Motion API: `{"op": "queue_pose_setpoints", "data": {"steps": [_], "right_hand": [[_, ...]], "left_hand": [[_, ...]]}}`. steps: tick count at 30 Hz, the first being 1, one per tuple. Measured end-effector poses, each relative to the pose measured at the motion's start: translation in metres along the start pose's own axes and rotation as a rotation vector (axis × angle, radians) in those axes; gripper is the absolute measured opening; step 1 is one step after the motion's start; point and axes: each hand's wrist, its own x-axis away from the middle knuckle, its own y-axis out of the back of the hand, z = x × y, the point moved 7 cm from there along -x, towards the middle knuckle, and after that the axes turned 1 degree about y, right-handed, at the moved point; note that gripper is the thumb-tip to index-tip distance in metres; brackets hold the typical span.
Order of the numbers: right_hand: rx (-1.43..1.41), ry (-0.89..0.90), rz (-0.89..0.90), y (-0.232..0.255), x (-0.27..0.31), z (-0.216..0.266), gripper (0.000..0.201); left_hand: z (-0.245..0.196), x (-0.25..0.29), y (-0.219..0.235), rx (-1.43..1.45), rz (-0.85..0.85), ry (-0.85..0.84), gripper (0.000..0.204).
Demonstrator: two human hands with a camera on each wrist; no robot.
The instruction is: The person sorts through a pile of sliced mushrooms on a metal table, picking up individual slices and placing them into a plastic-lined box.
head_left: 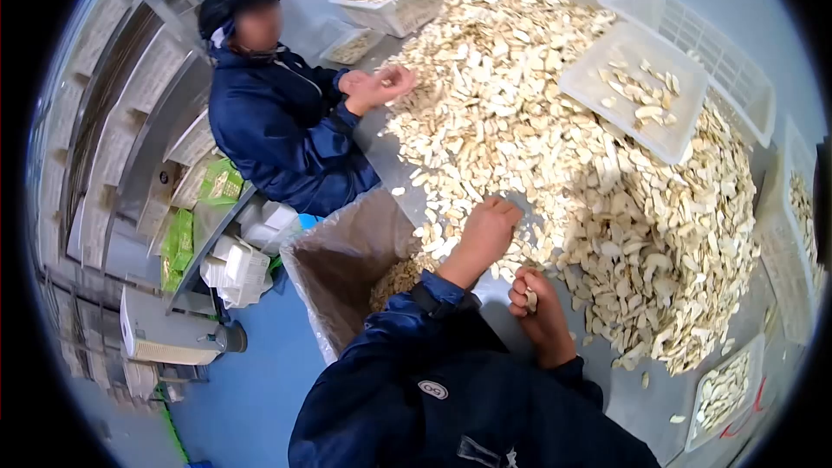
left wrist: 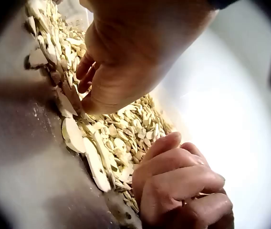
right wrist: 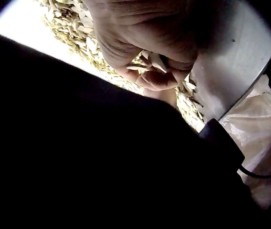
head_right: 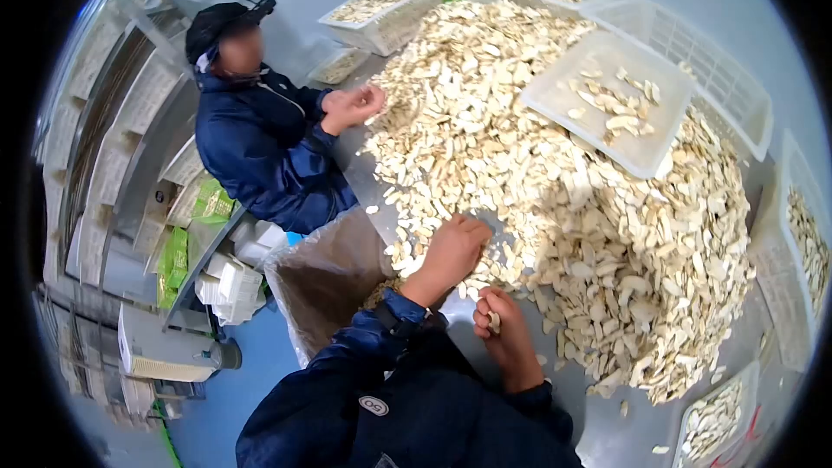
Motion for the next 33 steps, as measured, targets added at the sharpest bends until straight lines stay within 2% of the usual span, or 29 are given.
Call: {"op": "queue_pose_setpoints", "data": {"steps": [1,5,14,18,24,28,33], "right_hand": [[0.009,0.001,0.005,0.003,-0.001,0.0,0.012],[-0.002,0.025,-0.008,0.004,-0.001,-0.002,0.013],[-0.009,0.039,-0.024,0.001,0.001,-0.001,0.008],[0.008,0.045,-0.033,0.002,0.001,-0.001,0.006],[-0.037,0.049,0.007,0.007,-0.002,-0.003,0.009],[-0.034,0.048,-0.007,0.005,0.0,-0.003,0.008],[-0.064,0.035,0.003,0.005,0.0,-0.003,0.008]], "left_hand": [[0.002,-0.001,-0.002,-0.023,0.04,0.01,0.02],[0.005,0.007,-0.002,-0.106,0.058,0.109,0.009],[0.016,0.018,-0.013,-0.089,0.216,0.274,0.025],[0.011,0.023,-0.007,-0.077,0.158,0.252,0.029],[0.004,0.028,-0.005,-0.116,0.17,0.262,0.032],[0.004,0.03,-0.002,0.018,0.11,0.282,0.034],[-0.001,0.031,0.012,0.166,-0.03,0.206,0.033]]}}
